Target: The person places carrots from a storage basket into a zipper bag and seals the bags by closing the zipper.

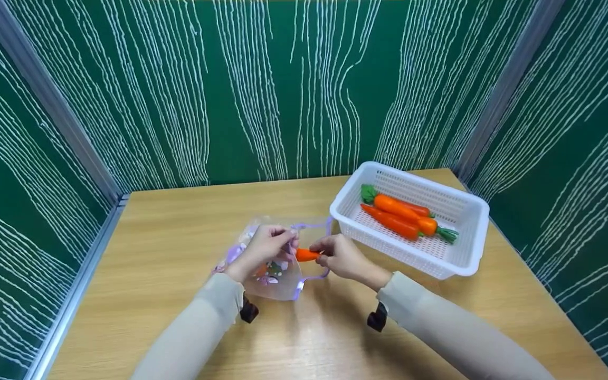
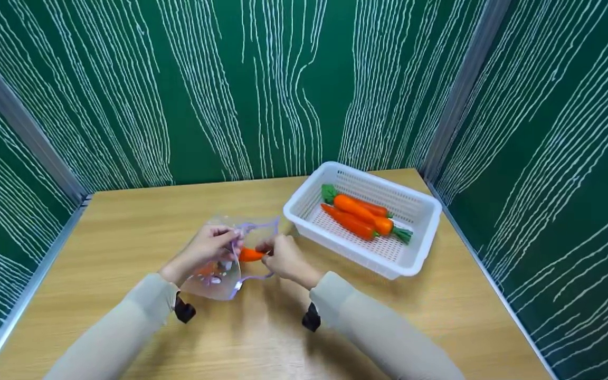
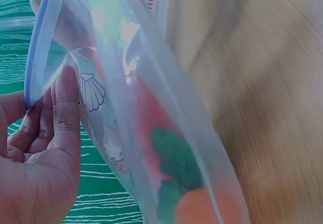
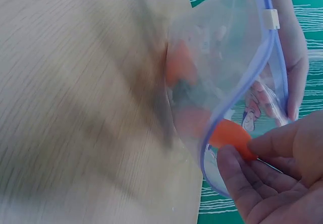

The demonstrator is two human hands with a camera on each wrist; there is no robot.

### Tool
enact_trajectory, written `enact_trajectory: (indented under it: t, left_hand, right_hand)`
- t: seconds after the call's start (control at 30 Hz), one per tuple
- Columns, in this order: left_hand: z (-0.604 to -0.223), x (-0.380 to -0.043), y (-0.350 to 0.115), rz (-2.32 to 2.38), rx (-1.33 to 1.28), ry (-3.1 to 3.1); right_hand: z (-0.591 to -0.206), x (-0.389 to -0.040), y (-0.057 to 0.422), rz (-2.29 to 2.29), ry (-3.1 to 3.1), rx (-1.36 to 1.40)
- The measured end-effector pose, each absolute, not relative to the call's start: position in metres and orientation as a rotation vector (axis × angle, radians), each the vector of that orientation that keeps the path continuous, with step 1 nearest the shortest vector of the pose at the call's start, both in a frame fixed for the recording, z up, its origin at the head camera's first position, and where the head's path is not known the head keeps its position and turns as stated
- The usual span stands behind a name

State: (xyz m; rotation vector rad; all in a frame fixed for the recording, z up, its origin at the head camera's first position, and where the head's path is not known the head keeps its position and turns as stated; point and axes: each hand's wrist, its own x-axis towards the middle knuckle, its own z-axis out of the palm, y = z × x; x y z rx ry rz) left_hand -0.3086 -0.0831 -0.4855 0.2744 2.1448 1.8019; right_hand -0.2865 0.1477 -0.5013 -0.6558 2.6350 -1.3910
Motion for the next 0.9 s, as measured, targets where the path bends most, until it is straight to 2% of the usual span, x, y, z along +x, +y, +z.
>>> enact_trajectory:
  t: [0.9]
  left_hand:
    - [-0.487,-0.307,-0.084,1.832,0.349,2.137]
  right_hand:
    - [-0.514,-0.296,0.119,-1.278,2.71,-0.704]
